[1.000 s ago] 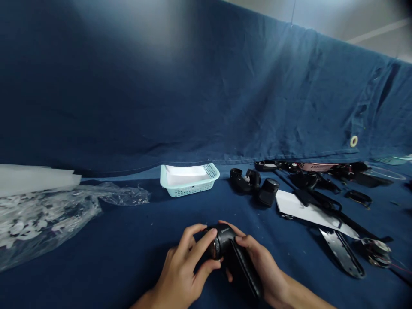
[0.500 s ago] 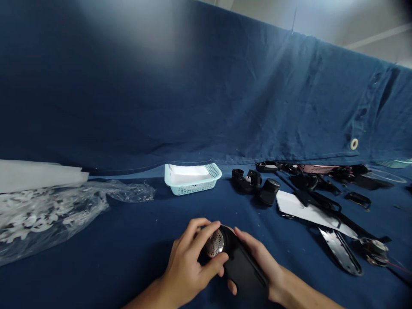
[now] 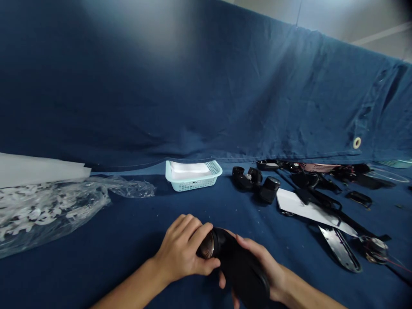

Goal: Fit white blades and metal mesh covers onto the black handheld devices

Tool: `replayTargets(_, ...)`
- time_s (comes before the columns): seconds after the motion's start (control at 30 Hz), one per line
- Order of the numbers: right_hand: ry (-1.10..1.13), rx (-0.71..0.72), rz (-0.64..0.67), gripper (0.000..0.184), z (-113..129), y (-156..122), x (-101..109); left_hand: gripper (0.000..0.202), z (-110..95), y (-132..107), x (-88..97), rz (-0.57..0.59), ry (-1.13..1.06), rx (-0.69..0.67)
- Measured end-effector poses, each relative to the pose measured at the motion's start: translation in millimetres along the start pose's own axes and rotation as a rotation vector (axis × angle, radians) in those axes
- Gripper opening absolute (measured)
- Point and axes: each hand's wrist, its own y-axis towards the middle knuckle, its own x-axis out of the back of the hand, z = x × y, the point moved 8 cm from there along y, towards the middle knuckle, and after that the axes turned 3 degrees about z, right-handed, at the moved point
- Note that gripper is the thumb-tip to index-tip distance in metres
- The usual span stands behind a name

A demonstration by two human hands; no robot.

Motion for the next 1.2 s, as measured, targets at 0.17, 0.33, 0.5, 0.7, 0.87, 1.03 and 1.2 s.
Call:
replayTargets(0.17,-0.048,0.089,0.097,0.079,12,-5,-16,0.041,1,2,3.1,0.006,-0.028,0.025)
replayTargets(0.33,-0.033,0.123,0.103,0.075,11,-8,-14,0.038,0,-2,0.2,0.005,-0.013,0.025)
replayTargets(0.5,-0.052,0.111,0.081,0.088,8,-8,-13,0.036,-2,-7,0.0,-0.02,0.006,0.07)
replayTargets(0.7,-0.123,0.16,0.039,0.097,18,-3,-21,0.028,-1,5,6.3,-0.002,0.01,0.126)
replayTargets(0.87,-0.022,0.09,0.042,0.074,11,0,-28,0.038,-10,-6,16.0,-0.062,0.065,-0.028)
replayTargets(1.03,-0.068,0.135,0.075,0.058,14,1,-43,0.044,-18,-18,31.5,-0.067,0.082,-0.119)
replayTargets(1.2,-0.031,0.148,0.053,0.073,25,2,-44,0.042,13,-9,20.0,-0.028,-0.228,0.297)
